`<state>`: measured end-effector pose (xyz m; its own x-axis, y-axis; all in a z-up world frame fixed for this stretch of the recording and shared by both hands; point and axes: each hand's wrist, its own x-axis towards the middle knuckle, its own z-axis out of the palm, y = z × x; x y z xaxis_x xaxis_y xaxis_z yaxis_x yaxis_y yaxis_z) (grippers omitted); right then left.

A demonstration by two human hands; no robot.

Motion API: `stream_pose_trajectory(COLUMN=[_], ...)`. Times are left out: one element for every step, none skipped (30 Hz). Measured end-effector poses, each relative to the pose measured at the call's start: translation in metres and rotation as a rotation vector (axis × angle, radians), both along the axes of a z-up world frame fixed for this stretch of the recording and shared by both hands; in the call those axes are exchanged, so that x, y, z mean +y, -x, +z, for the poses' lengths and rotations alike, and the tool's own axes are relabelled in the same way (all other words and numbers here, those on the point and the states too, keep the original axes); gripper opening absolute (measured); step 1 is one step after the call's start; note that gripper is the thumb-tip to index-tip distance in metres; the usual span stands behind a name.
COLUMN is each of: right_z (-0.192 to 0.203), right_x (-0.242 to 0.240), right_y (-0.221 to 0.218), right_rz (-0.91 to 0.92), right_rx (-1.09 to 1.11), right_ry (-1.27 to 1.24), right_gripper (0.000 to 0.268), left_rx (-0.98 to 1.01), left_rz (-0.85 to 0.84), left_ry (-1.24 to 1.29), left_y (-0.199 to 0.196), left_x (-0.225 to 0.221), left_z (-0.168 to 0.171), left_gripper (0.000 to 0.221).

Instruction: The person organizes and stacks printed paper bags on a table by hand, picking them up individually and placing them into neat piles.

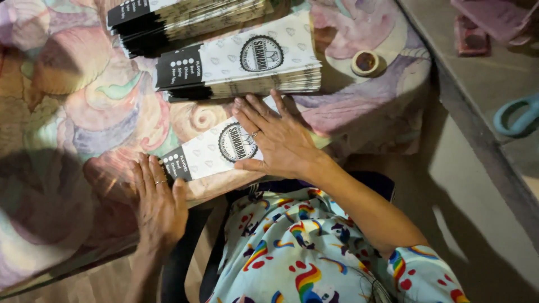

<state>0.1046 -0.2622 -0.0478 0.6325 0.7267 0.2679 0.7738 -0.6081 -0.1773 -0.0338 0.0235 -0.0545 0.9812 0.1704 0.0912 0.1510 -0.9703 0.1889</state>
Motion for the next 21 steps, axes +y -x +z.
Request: stream_pose_trajectory(right_z=[0.002,0.003,0.004,0.005,0.006,0.006,0.006,0.010,0.014,0.017,0.013,0.009,0.005,0.010,0.015,0.021,0.034,0.046,0.059,0.085,0.112], right_x=[0.000,-0.001,-0.001,-0.001,-0.001,-0.001,-0.001,-0.003,-0.004,-0.005,-0.007,-0.008,-0.009,-0.010,-0.010,-0.011,-0.014,-0.017,-0.020,-0.026,-0.032], right_y=[0.001,0.002,0.002,0.002,0.001,0.000,-0.001,0.001,0.004,0.007,0.013,0.019,0.026,0.029,0.030,0.031,0.029,0.027,0.024,0.019,0.014], right_rz=[0.003,0.002,-0.007,-0.016,-0.017,0.009,0.035,0.032,0.068,0.102,0.101,0.143,0.186,0.186,0.222,0.259,0.257,0.329,0.399,0.397,0.367], right_rx=[0.015,0.013,-0.004,-0.021,-0.025,-0.020,-0.014,-0.016,-0.048,-0.080,-0.084,-0.109,-0.127,-0.124,-0.131,-0.137,-0.139,-0.091,-0.043,-0.047,0.126], right_ry=[0.004,0.005,0.033,0.061,0.061,0.110,0.159,0.161,0.160,0.160,0.163,0.095,0.024,0.026,0.041,0.056,0.059,0.015,-0.028,-0.025,-0.051], right_gripper=[0.111,0.111,0.119,0.127,0.127,0.131,0.135,0.135,0.125,0.119,0.119,0.088,0.064,0.064,0.058,0.053,0.053,0.041,0.031,0.031,0.033], left_rx=[0.094,0.092,0.005,-0.083,-0.087,-0.046,-0.003,-0.006,-0.033,-0.059,-0.064,-0.174,-0.281,-0.278,-0.295,-0.312,-0.315,-0.433,-0.553,-0.558,-0.595], left_rz=[0.009,0.008,-0.172,-0.352,-0.353,-0.344,-0.336,-0.338,-0.253,-0.167,-0.168,-0.318,-0.465,-0.466,-0.316,-0.168,-0.169,-0.272,-0.378,-0.379,-0.444], left_ry=[0.119,0.119,0.101,0.080,0.080,0.028,-0.023,-0.022,-0.034,-0.046,-0.043,-0.283,-0.523,-0.520,-0.399,-0.276,-0.274,-0.288,-0.302,-0.299,-0.322], left_y=[-0.001,0.002,0.004,0.007,0.007,0.008,0.009,0.009,0.009,0.009,0.001,-0.006,-0.011,-0.022,-0.035,-0.048,-0.063,-0.079,-0.095,-0.118,-0.140], left_x=[0.000,0.001,0.003,0.006,0.009,0.012,0.015,0.025,0.035,0.046,0.050,0.055,0.061,0.069,0.078,0.087,0.088,0.090,0.092,0.098,0.104], left_z=[0.008,0.013,0.020,0.026,0.030,0.033,0.036,0.029,0.022,0.016,0.024,0.033,0.042,0.049,0.055,0.062,0.076,0.090,0.103,0.112,0.122], left_gripper=[0.078,0.078,0.069,0.060,0.060,0.027,0.042,0.042,0.021,0.078,0.078,0.080,0.111,0.111,0.079,0.059,0.059,0.052,0.046,0.046,0.049])
